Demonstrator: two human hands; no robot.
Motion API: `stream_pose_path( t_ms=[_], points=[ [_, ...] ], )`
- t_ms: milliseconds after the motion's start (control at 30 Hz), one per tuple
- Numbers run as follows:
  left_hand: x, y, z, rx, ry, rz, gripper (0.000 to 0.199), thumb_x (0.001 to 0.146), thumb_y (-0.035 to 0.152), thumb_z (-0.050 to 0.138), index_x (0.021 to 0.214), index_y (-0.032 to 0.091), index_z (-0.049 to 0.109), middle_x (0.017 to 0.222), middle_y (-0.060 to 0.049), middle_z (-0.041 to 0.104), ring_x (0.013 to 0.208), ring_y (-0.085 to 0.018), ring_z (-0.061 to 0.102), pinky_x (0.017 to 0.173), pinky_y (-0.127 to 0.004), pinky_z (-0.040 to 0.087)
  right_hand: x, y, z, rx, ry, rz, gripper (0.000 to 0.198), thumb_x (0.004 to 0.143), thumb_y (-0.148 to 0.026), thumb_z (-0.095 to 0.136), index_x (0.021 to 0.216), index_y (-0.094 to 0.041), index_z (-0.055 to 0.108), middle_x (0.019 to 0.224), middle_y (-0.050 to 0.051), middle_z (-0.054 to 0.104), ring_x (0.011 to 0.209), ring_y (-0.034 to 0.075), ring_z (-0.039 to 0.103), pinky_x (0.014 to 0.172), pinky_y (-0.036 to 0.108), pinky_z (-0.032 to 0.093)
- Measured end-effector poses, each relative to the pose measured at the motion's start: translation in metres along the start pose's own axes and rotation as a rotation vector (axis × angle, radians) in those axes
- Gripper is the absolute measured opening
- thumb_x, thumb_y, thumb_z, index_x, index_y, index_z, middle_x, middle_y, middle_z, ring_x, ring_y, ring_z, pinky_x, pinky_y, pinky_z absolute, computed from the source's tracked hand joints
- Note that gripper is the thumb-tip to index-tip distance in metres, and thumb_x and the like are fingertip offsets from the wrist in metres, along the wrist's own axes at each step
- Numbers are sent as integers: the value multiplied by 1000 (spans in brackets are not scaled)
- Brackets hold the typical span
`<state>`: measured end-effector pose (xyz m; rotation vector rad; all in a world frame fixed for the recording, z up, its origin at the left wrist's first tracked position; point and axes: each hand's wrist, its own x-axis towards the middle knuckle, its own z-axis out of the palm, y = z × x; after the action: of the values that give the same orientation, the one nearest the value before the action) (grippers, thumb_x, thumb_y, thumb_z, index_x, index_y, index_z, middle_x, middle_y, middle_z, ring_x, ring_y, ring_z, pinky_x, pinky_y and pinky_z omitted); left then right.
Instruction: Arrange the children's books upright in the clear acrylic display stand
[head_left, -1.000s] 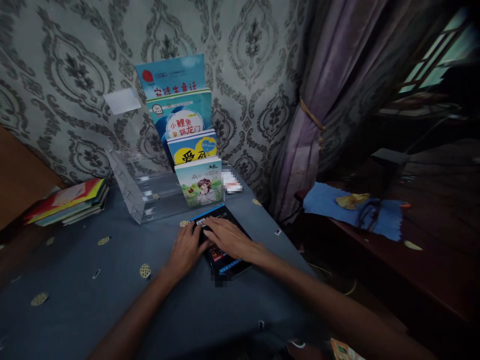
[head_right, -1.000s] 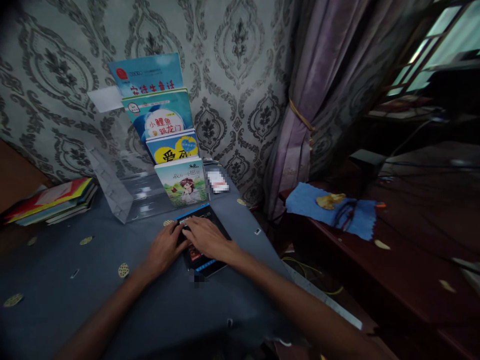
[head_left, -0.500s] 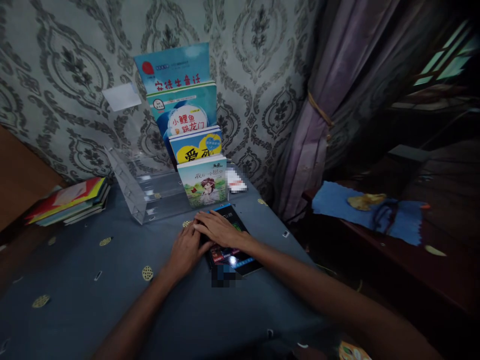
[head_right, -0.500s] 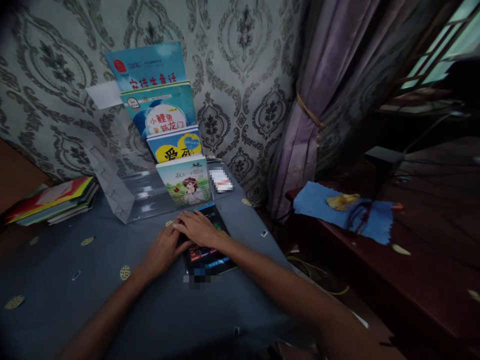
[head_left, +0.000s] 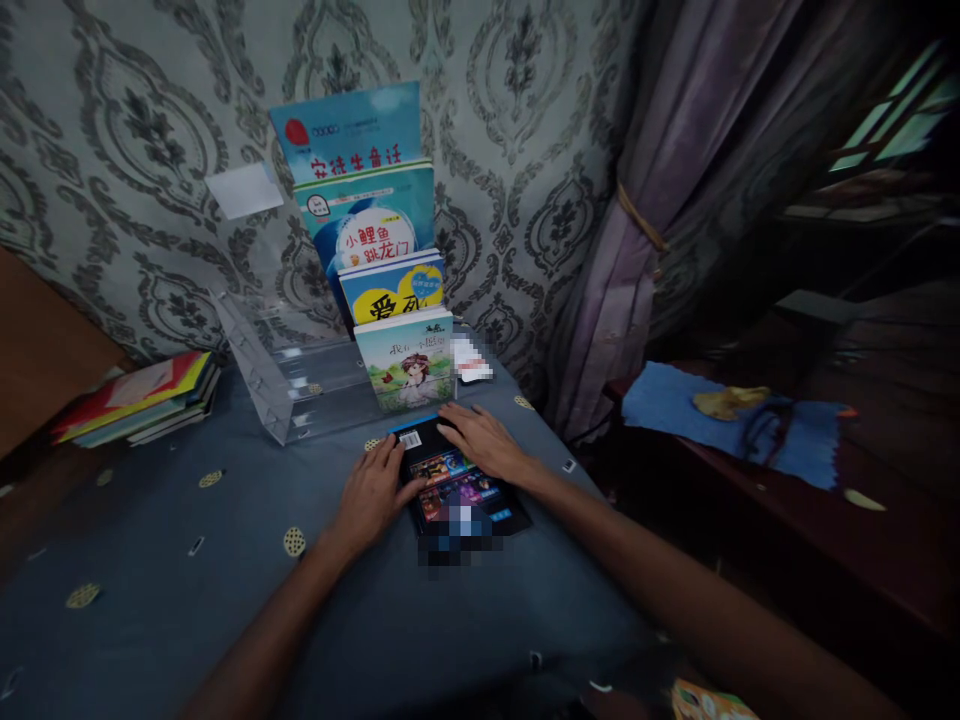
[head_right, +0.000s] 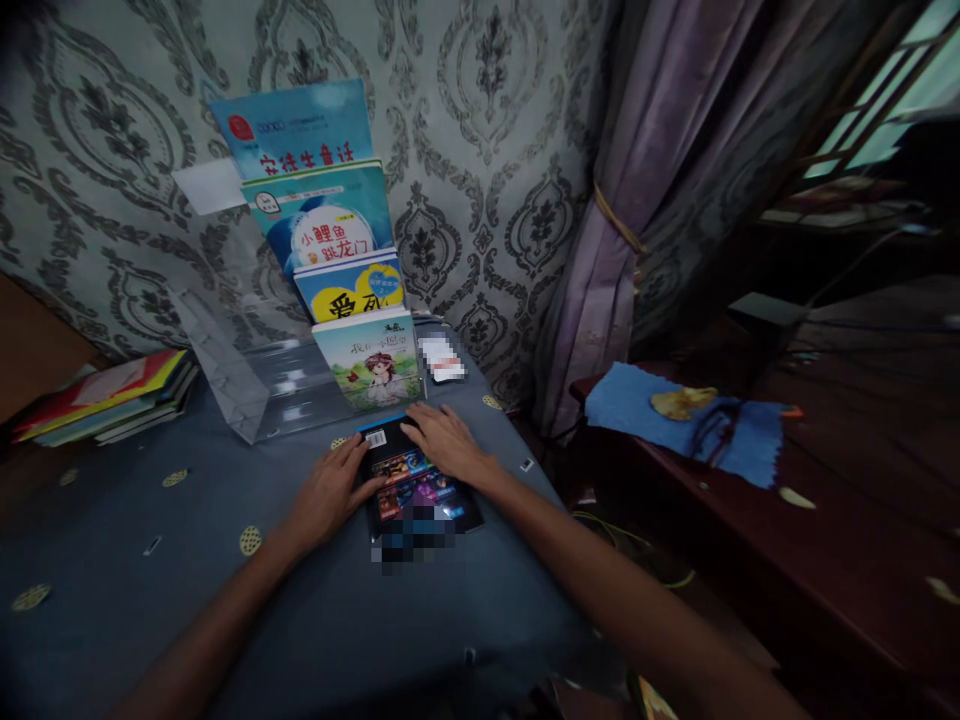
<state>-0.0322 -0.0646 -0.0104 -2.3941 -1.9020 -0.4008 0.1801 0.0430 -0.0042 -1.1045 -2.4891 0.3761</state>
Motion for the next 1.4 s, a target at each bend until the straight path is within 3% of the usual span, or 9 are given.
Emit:
stream_pose_path(
  t_ms=[267,500,667,867,1167,1400],
  points=[
    [0,-3,0,-44,-5,-3,55,100,53,51,140,15,52,153,-19,51,144,-30,48,117,-51,40,-3,4,0,6,28,-25,39,105,-29,41,137,-19,61,146,14,61,141,25,51,119,54,36],
    [15,-17,-3,-134,-138,-75,80,90,64,61,150,15,44,161,-20,39,152,-34,34,121,-54,33,-3,8,9,-16,40,-11,38,104,-25,45,137,-15,61,147,16,59,143,25,49,121,53,33],
    [19,-24,-2,-132,-162,-53,82,89,66,59,152,15,43,162,-19,38,153,-34,31,122,-52,31,-1,10,15,-23,69,-29,37,102,-23,46,135,-17,63,145,16,61,141,27,51,119,56,35],
    [15,-23,2,-90,-96,-10,75,92,64,59,147,15,49,160,-20,41,152,-34,33,121,-53,34,-1,8,16,-55,74,-29,37,103,-23,44,135,-15,62,146,16,60,142,27,50,119,55,34],
    [-2,-14,3,-98,58,145,52,96,49,61,134,14,61,142,-20,61,139,-33,53,113,-55,47,-1,9,19,-59,89,-21,38,103,-24,43,135,-18,62,146,14,61,142,26,50,119,57,34],
    [-34,4,-21,-135,39,256,45,97,42,62,133,16,62,142,-16,63,136,-29,57,111,-50,51,-1,7,18,-64,63,1,38,103,-24,43,135,-14,61,148,16,58,143,27,49,120,55,32]
  ],
)
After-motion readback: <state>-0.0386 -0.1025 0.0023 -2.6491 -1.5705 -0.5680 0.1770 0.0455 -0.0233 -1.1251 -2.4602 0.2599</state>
